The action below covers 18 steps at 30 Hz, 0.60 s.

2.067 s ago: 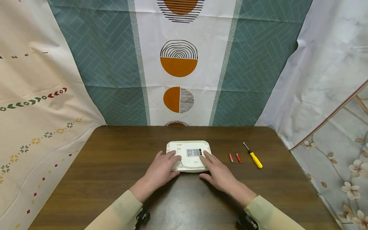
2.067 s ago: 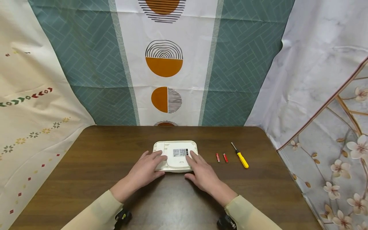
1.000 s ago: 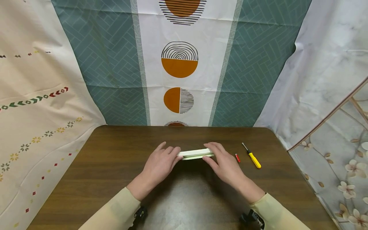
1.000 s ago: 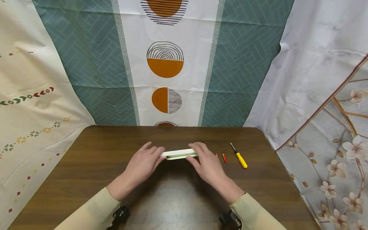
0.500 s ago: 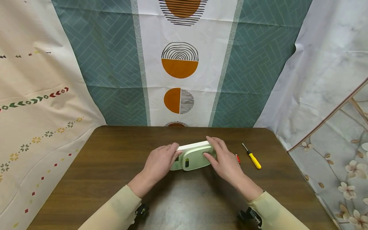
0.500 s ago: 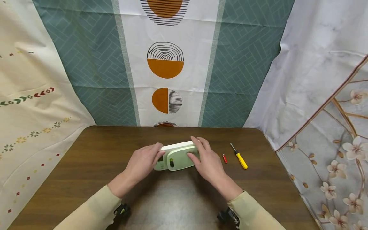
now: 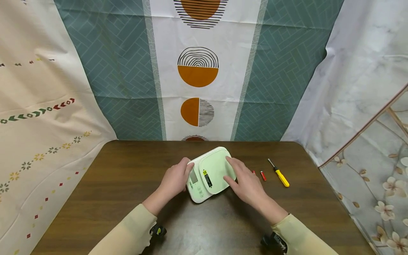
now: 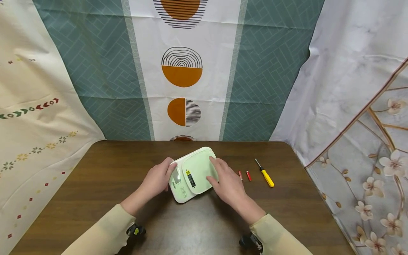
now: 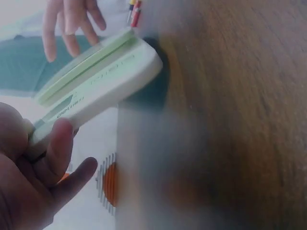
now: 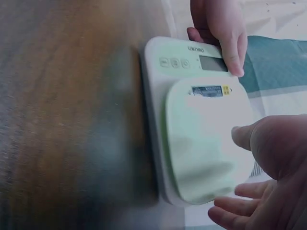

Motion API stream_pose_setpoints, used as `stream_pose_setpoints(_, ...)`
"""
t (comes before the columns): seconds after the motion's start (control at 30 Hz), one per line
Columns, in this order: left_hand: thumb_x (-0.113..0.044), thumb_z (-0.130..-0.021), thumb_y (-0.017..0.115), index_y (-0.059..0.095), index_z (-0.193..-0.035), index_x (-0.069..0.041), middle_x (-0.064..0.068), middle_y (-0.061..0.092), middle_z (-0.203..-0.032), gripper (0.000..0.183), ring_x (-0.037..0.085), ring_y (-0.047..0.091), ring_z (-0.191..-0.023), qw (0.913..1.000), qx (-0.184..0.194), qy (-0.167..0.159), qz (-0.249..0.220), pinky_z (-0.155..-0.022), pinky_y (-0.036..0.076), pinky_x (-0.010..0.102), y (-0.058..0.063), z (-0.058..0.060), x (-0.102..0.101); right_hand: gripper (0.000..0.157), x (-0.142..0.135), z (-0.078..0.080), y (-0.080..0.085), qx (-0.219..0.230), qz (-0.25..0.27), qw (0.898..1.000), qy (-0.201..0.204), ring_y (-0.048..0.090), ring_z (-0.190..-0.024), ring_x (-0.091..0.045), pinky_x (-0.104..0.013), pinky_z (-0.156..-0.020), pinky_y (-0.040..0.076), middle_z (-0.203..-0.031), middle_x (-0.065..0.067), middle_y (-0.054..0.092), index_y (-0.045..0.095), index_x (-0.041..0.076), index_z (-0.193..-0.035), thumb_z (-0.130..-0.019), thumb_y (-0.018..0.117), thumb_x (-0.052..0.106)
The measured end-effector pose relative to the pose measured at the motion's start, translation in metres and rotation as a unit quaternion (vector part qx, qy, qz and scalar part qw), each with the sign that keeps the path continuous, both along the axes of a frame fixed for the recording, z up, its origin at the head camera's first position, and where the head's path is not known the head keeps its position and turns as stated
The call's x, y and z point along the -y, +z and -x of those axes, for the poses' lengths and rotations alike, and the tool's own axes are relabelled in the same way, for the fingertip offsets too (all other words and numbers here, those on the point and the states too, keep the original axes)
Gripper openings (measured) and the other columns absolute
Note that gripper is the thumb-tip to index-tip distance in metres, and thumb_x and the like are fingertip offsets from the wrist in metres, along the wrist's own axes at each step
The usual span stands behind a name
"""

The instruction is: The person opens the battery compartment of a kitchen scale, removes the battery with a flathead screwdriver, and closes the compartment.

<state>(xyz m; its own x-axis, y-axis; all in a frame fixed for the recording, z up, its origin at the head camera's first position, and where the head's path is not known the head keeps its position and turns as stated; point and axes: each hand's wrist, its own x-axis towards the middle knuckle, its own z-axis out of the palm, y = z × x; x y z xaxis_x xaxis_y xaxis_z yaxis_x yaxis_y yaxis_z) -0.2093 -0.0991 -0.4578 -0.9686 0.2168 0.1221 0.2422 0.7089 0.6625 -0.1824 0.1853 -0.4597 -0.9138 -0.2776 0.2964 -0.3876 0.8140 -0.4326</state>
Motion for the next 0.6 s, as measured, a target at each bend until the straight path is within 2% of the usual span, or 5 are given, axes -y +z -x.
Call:
stream_pose_setpoints(0.07, -0.031, -0.12, 0.051, 0.056, -0.121, -0.009, 0.002, 0.061, -0.067, 0.022, 0.019, 0.061, -0.045, 0.9995, 0.023, 0.007, -0.019, -0.054, 0.051, 0.036, -0.003, 0.002, 0.001, 0.073, 0.0, -0.003, -0.004, 0.006, -0.009, 1.0, 0.006, 0.06, -0.143, -0.035, -0.064, -0.101, 0.057, -0.165, -0.013, 0.052, 0.047, 0.017, -0.168, -0.105, 0.08, 0.031)
stream_pose_setpoints(0.17, -0.028, -0.12, 0.051, 0.055, -0.12, -0.008, 0.004, 0.061, -0.066, 0.021, 0.022, 0.064, -0.047, 0.9988, 0.038, 0.013, -0.029, -0.056, 0.051, 0.036, -0.006, 0.004, 0.003, 0.07, 0.001, -0.008, -0.009, 0.005, -0.027, 1.0, 0.012, 0.061, -0.141, -0.034, -0.06, -0.1, 0.059, -0.159, -0.012, 0.057, 0.052, 0.017, -0.165, -0.103, 0.082, 0.03)
stream_pose_setpoints(0.3, -0.029, -0.12, 0.05, 0.056, -0.119, -0.007, 0.003, 0.062, -0.067, 0.022, 0.022, 0.065, -0.049, 0.9987, 0.04, 0.022, -0.02, -0.057, 0.05, 0.036, -0.009, 0.006, 0.004, 0.067, 0.001, -0.013, -0.014, -0.001, -0.044, 0.999, 0.009, 0.068, -0.127, -0.033, -0.056, -0.094, 0.061, -0.145, -0.013, 0.065, 0.058, 0.016, -0.16, -0.1, 0.085, 0.029)
stream_pose_setpoints(0.47, -0.029, -0.119, 0.052, 0.057, -0.114, -0.006, 0.004, 0.059, -0.067, 0.024, 0.02, 0.06, -0.053, 0.9982, 0.013, 0.039, 0.043, -0.059, 0.048, 0.038, -0.013, 0.008, 0.006, 0.061, 0.0, -0.018, -0.015, 0.008, -0.074, 0.997, -0.006, 0.069, -0.111, -0.031, -0.052, -0.083, 0.061, -0.129, -0.011, 0.072, 0.062, 0.016, -0.156, -0.101, 0.084, 0.031)
stream_pose_setpoints(0.6, -0.029, -0.117, 0.057, 0.06, -0.107, -0.004, 0.004, 0.055, -0.071, 0.027, 0.023, 0.055, -0.062, 0.9925, -0.019, 0.047, 0.111, -0.06, 0.046, 0.04, -0.016, 0.009, 0.005, 0.056, 0.0, -0.02, -0.016, 0.03, -0.094, 0.995, -0.018, 0.07, -0.108, -0.031, -0.051, -0.079, 0.06, -0.125, -0.008, 0.077, 0.065, 0.016, -0.152, -0.102, 0.083, 0.032)
